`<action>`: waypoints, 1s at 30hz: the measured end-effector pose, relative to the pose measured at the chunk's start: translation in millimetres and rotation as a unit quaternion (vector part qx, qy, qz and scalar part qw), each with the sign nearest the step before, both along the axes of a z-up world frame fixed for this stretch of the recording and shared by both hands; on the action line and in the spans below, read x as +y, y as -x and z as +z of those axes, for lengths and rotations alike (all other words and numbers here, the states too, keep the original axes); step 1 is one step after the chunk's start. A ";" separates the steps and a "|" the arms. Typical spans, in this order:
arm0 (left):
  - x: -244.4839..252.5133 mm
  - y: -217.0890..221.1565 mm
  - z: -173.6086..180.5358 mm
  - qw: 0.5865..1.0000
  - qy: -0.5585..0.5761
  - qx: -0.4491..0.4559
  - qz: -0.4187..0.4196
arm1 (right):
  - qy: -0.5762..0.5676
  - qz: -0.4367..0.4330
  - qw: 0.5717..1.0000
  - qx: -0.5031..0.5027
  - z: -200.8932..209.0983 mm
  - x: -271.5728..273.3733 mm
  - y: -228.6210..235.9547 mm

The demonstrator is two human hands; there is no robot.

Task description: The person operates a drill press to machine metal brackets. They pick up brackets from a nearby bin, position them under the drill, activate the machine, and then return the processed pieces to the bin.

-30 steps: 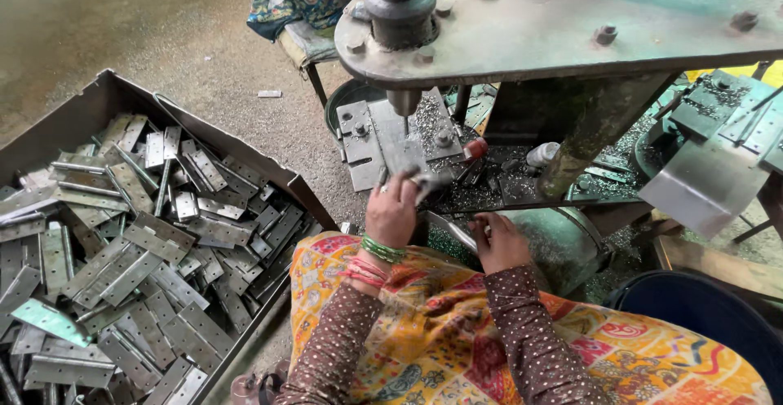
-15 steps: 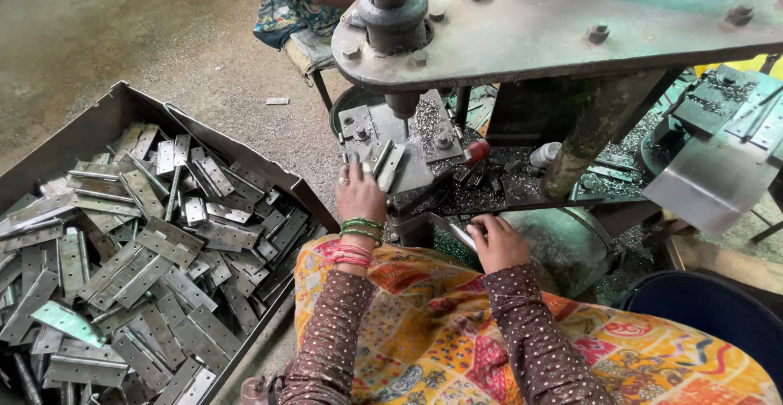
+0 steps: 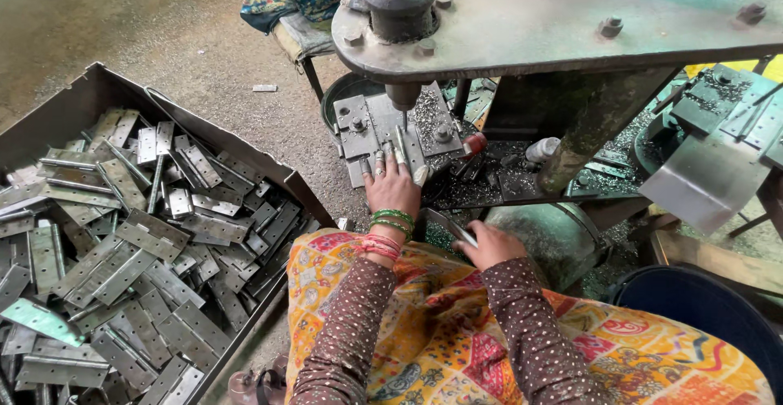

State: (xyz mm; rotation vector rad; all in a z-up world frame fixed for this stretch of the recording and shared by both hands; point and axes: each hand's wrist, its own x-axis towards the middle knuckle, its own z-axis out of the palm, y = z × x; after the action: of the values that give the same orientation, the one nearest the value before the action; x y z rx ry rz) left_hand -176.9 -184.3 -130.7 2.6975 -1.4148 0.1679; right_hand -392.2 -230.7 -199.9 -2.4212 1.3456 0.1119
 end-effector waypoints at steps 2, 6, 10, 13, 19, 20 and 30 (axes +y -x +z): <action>2.9 -0.1 1.7 0.999 0.014 0.030 0.000 | -0.071 0.003 0.994 0.081 -22.2 -5.2 -0.4; 1.6 -2.2 3.5 0.999 0.002 0.045 -0.007 | -0.078 0.007 0.987 0.138 -54.3 -5.9 3.5; 5.6 -7.9 -1.4 0.999 0.022 0.026 -0.019 | -0.066 0.009 0.984 0.166 -53.3 7.6 6.9; 11.6 -11.7 -7.7 0.998 0.041 -0.018 -0.032 | -0.137 -0.053 0.978 0.145 -27.0 11.9 0.4; -1.6 -15.2 -23.0 0.996 0.013 -0.070 -0.045 | -0.142 -0.028 0.969 0.199 48.6 -7.1 -29.4; -6.5 -14.2 -25.7 0.995 0.016 -0.088 -0.036 | -0.145 -0.024 0.967 0.209 58.2 -7.3 -32.6; -10.5 -9.8 -31.8 0.995 0.066 -0.063 -0.048 | -0.137 -0.022 0.968 0.208 93.1 5.6 -37.0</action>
State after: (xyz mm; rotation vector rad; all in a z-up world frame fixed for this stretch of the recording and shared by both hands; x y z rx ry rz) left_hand -167.1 -194.8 -162.5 2.5478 -1.5050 0.4139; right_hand -355.1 -225.1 -106.9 -2.2057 1.4377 0.7790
